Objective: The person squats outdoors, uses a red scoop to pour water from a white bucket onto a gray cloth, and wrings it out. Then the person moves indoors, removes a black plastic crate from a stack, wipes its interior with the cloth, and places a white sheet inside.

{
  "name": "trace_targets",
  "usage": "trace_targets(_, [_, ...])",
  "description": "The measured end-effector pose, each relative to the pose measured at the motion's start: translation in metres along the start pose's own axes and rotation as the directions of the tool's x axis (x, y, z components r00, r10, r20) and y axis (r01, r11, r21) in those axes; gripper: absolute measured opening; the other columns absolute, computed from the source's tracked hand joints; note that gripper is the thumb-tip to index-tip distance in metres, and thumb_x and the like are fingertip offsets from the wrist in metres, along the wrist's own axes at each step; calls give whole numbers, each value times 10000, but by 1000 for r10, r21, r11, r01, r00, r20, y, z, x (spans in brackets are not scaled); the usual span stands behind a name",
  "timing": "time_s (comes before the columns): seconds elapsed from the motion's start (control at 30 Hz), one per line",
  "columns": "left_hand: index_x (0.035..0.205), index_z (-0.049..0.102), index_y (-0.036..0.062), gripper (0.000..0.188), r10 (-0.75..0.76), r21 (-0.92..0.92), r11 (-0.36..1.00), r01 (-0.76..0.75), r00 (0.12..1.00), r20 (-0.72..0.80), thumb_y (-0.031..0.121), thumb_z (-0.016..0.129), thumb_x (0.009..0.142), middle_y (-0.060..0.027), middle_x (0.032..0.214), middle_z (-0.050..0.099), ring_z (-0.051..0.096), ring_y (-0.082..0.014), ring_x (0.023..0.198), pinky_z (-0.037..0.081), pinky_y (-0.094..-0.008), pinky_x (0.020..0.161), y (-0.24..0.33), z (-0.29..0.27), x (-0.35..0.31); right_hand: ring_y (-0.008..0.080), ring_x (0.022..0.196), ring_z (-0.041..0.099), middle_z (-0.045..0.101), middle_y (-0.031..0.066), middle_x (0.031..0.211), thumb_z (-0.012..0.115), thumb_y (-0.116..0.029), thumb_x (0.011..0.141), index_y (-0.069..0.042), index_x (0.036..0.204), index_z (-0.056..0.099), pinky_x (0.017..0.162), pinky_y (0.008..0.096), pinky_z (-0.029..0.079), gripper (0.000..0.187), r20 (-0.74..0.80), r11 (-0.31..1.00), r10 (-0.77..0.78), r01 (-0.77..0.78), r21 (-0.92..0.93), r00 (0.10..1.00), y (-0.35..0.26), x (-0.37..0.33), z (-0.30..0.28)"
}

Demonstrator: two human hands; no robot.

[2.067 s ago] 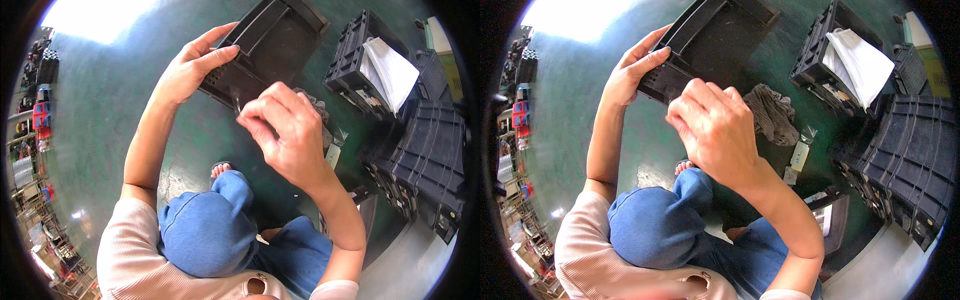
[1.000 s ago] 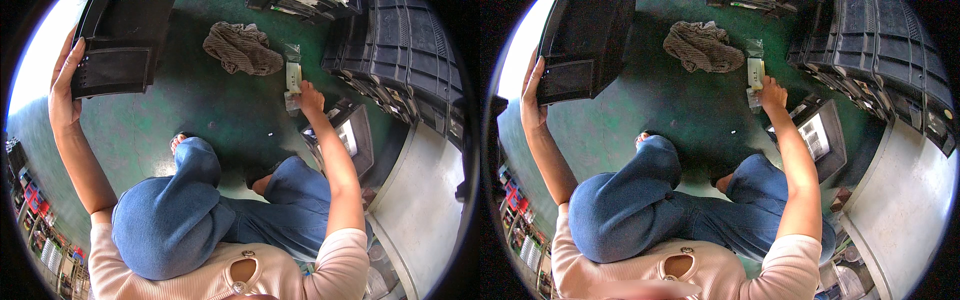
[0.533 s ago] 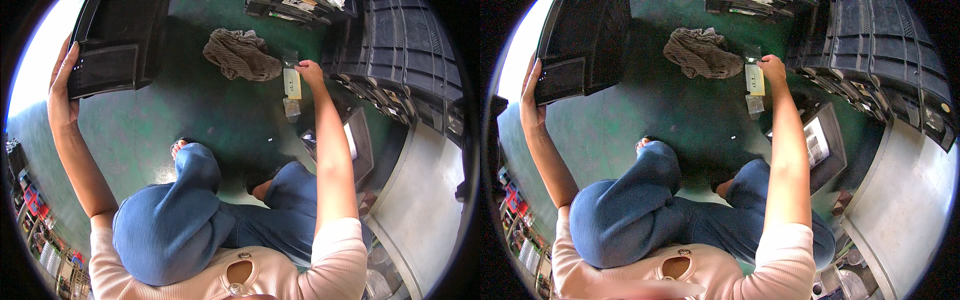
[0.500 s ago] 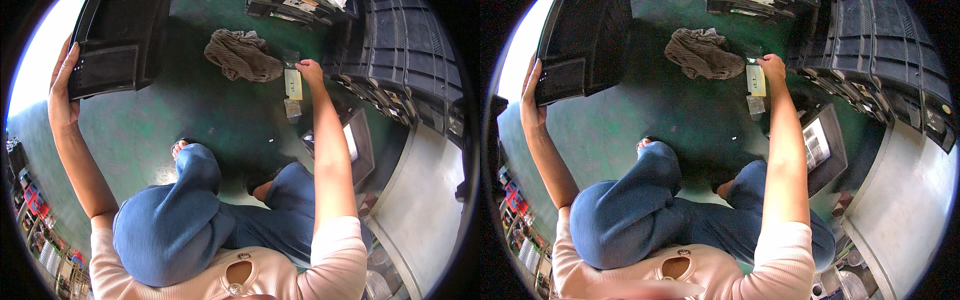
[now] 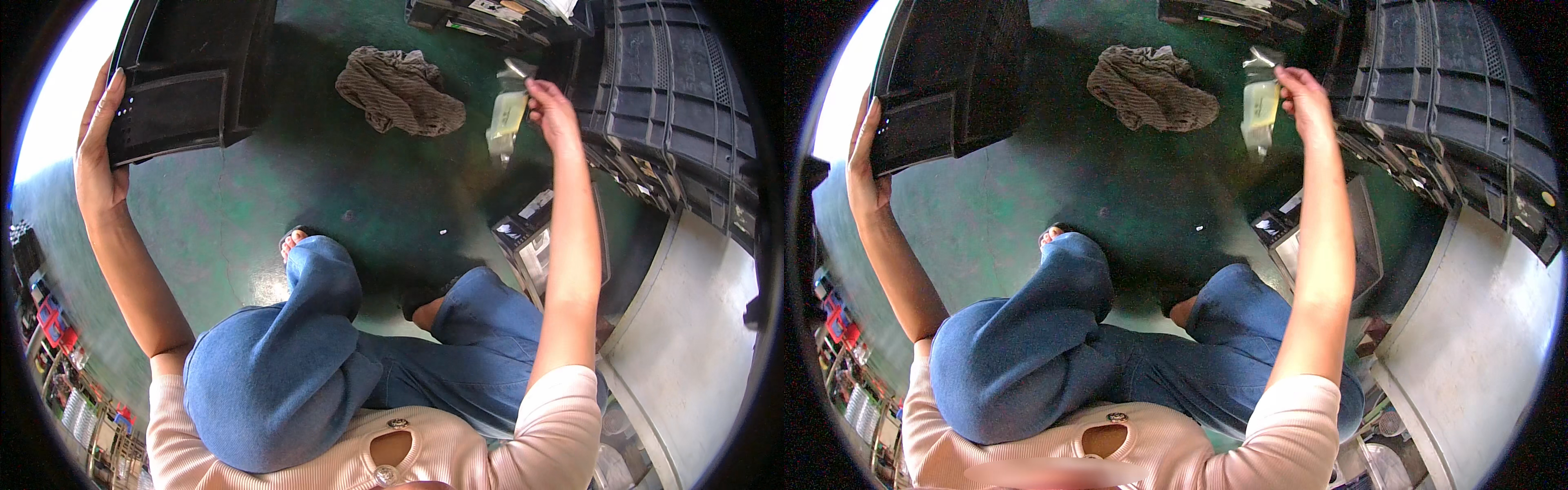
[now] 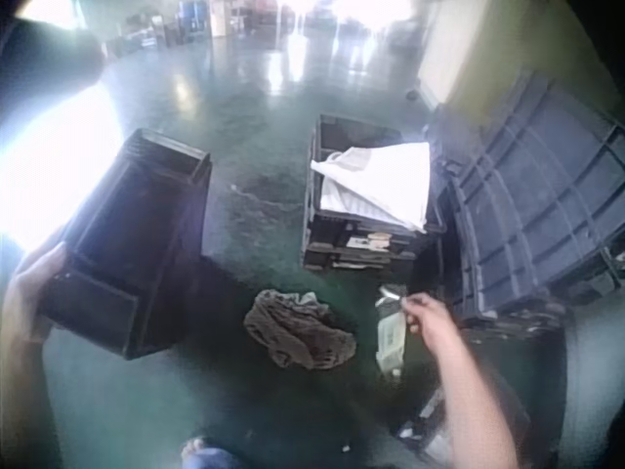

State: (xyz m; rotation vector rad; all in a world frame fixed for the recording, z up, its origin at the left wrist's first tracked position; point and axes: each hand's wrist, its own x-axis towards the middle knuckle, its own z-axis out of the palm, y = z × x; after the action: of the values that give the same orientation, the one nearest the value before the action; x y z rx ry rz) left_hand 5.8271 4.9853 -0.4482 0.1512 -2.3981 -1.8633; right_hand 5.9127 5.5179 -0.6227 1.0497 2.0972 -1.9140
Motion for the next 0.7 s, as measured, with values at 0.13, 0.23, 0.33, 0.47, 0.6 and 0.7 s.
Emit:
trace_targets(0.13, [1275,526,-1,475,-32,23,999,31,998,60,225,609,866,-151,1127,625,647,-183,980,512,-251,840,3,4,-1,44,756,528,581,-57,876,616,-191,901,-138,984,579,601,192,376,106,63,979,-122,110,169,991,-25,-36,-16])
trace_targets(0.23, [1277,525,3,496,-18,49,999,15,997,72,239,622,852,-158,1107,633,651,-190,977,520,-260,836,4,7,-3,39,769,537,578,-73,854,633,-238,884,-157,959,588,644,207,394,119,155,990,-79,60,126,985,-11,-57,-21])
trace_targets(0.33, [1274,528,5,507,-10,44,999,7,997,80,249,633,842,-161,1124,627,650,-189,984,525,-268,838,4,5,-5,46,771,536,577,-69,846,644,-247,871,-152,955,591,639,208,380,137,244,998,57,-65,25,968,21,-70,-25])
trace_targets(0.47, [1242,560,14,469,26,37,999,-29,998,65,250,628,843,-160,1205,591,640,-204,1022,518,-286,877,-1,0,-3,47,755,556,587,-68,823,684,-310,838,-146,918,608,618,216,396,199,93,927,300,-267,-265,949,62,-72,-31])
trace_targets(0.6, [1198,596,13,393,49,135,989,-55,998,42,238,579,875,-150,1290,536,611,-223,1079,487,-303,937,-9,-4,2,60,755,602,621,-39,809,695,-286,825,-113,912,615,605,194,422,210,-38,926,316,-317,-206,948,93,-64,-25])
trace_targets(0.7, [1189,603,12,370,105,128,985,-119,988,112,228,547,893,-149,1316,514,599,-229,1100,477,-308,953,-11,-4,3,87,720,641,649,8,802,705,-255,814,-69,909,610,551,192,431,230,-179,928,308,-336,-159,934,114,-53,-15])
